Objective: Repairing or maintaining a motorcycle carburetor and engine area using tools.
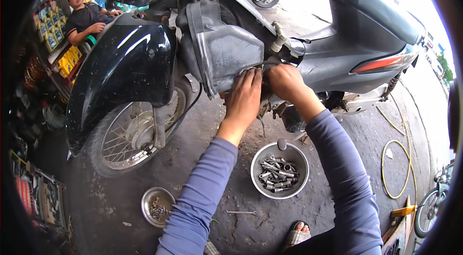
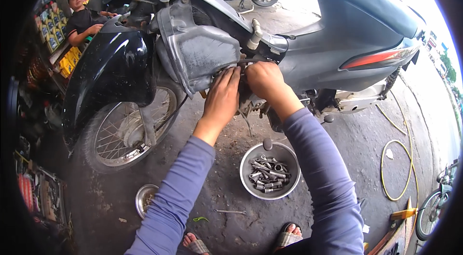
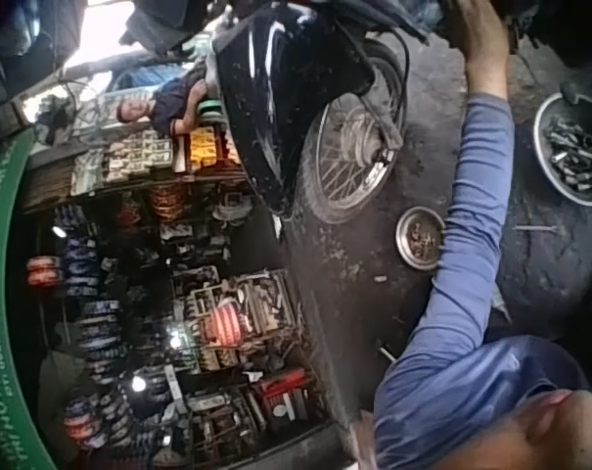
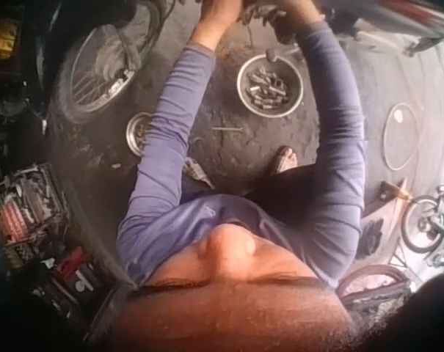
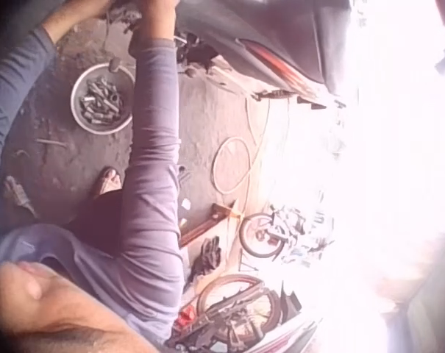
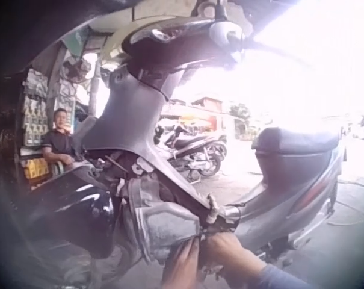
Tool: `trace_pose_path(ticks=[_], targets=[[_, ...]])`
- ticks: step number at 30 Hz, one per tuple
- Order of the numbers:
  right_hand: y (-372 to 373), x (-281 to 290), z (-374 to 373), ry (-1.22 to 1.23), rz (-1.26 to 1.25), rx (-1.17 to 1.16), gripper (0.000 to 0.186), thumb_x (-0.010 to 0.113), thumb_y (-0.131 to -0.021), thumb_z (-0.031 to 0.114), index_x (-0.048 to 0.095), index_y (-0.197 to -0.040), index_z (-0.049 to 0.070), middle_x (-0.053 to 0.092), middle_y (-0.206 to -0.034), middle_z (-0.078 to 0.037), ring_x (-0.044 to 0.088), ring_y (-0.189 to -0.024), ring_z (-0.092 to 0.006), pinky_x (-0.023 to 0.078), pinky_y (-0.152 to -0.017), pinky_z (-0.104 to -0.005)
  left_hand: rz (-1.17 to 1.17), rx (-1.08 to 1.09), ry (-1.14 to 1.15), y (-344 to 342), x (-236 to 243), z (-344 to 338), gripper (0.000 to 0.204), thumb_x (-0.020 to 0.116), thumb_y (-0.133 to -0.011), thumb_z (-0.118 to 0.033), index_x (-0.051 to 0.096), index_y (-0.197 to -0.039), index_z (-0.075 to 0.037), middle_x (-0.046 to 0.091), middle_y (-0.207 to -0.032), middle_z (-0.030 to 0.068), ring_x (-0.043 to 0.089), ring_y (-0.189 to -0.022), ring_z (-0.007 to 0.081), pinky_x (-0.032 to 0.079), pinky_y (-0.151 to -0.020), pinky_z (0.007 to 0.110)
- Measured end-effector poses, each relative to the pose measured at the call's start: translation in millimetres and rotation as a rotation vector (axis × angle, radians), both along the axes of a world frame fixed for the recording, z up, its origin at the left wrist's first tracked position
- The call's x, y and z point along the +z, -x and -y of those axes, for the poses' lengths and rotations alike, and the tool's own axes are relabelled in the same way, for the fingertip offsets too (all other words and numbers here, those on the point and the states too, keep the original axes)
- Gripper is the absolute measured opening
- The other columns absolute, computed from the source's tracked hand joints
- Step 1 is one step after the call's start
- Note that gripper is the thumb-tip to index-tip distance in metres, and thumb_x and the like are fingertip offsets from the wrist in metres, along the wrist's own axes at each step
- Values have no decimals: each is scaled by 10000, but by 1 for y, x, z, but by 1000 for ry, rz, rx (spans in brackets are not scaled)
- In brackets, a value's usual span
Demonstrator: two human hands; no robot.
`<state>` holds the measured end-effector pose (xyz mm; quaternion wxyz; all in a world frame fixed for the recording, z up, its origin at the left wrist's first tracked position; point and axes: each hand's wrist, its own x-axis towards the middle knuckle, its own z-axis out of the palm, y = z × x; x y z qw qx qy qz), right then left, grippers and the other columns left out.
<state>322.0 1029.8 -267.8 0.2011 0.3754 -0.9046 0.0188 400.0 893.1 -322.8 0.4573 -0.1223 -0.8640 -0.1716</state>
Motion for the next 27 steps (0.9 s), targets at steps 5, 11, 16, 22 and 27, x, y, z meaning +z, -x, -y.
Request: trace_pose_path(ticks=[5, 11, 16, 22, 27], targets=[[-1, -13, -3, 271, -220, 178, 106, 573, -735, 97, 644, -657, 87, 659, -698, -134, 663, -702, -315, 518, -638, -424, 402, 95, 132, 30, 16, 3, 446, 458, -830, 4, 497, -1273, -37, 603, -1185, 168, 534, -1165, 323, 375, -1006, 456], [3, -13, -5, 207, -93, 110, 157, 544, -752, 122, 645, -634, 97, 651, -686, -129, 648, -672, -325, 502, -712, -457, 404, 208, 174, 30, 17, -8, 405, 440, -844, -23, 544, -1235, -57, 629, -1150, 126, 557, -1136, 286, 385, -974, 437], [6, -22, -3, 300, -229, 186, 148, 555, -736, 137, 582, -593, 107, 589, -588, -106, 619, -595, -300, 498, -761, -507, 514, 75, 144, 31, 31, -2, 370, 433, -881, -82, 529, -1238, -56, 604, -1176, 164, 552, -1138, 335, 436, -960, 450], [4, -24, 1, 363, -215, 172, 120, 564, -732, 131, 597, -619, 110, 609, -611, -100, 645, -665, -305, 485, -819, -517, 559, 74, 127, 28, 34, -2, 381, 370, -927, -134, 502, -1275, -53, 558, -1249, 179, 511, -1192, 341, 422, -984, 440], [-2, -18, -3, 278, -189, 105, 133, 553, -755, 127, 627, -649, 96, 641, -652, -122, 658, -692, -305, 472, -837, -543, 551, 103, 235, 31, 26, 1, 403, 389, -915, -121, 477, -1303, -57, 565, -1235, 173, 514, -1176, 337, 424, -978, 437]])
